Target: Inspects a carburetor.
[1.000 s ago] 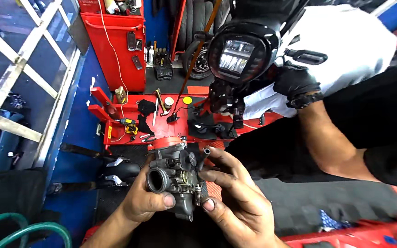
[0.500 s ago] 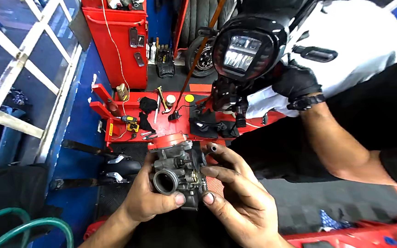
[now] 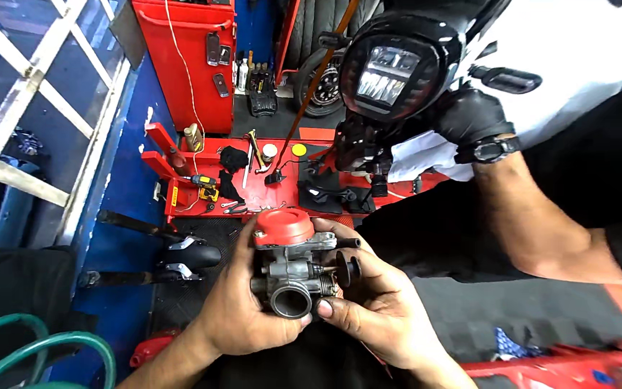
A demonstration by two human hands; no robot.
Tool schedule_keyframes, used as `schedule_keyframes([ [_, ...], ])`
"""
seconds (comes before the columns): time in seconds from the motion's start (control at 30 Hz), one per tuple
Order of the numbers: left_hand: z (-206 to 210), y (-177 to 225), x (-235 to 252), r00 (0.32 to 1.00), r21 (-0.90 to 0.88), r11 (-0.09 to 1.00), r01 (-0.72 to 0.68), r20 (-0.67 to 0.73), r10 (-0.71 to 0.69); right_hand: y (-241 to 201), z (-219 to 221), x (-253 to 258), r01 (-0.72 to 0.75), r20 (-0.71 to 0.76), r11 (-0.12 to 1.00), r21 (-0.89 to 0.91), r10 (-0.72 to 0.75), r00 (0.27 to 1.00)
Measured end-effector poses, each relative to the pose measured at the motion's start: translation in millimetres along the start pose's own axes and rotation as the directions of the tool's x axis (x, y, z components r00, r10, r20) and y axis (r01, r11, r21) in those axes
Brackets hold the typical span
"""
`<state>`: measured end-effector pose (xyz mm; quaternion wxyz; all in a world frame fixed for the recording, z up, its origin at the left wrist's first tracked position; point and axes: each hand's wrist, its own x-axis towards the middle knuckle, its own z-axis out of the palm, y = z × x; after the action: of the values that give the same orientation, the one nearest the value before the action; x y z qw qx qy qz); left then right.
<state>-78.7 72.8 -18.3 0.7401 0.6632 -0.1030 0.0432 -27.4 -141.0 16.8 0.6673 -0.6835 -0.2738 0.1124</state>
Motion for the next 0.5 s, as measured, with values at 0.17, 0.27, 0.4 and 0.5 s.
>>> schedule_keyframes([
  [0.17,0.5,0.3,-2.3,1.000,0.046,0.999,0.000,-0.002,0.000,0.3,2.2,-2.0,-0.007,0.011,0.999,0.037,0.007,1.000],
  [0.27,0.8,0.2,-4.0,1.000,0.058,0.998,0.001,-0.004,-0.001,-0.1,3.9,-3.9,-0.003,-0.005,0.999,0.034,0.003,1.000],
  [0.4,0.4,0.3,-5.3,1.000,0.043,0.999,0.014,0.004,-0.014,0.0,5.2,-5.8,-0.004,-0.015,1.000,0.031,0.004,1.000],
  [0.5,0.1,0.2,-6.4,1.000,0.047,0.999,0.009,-0.002,-0.008,0.0,6.5,-7.2,-0.015,-0.014,1.000,0.019,0.016,1.000],
])
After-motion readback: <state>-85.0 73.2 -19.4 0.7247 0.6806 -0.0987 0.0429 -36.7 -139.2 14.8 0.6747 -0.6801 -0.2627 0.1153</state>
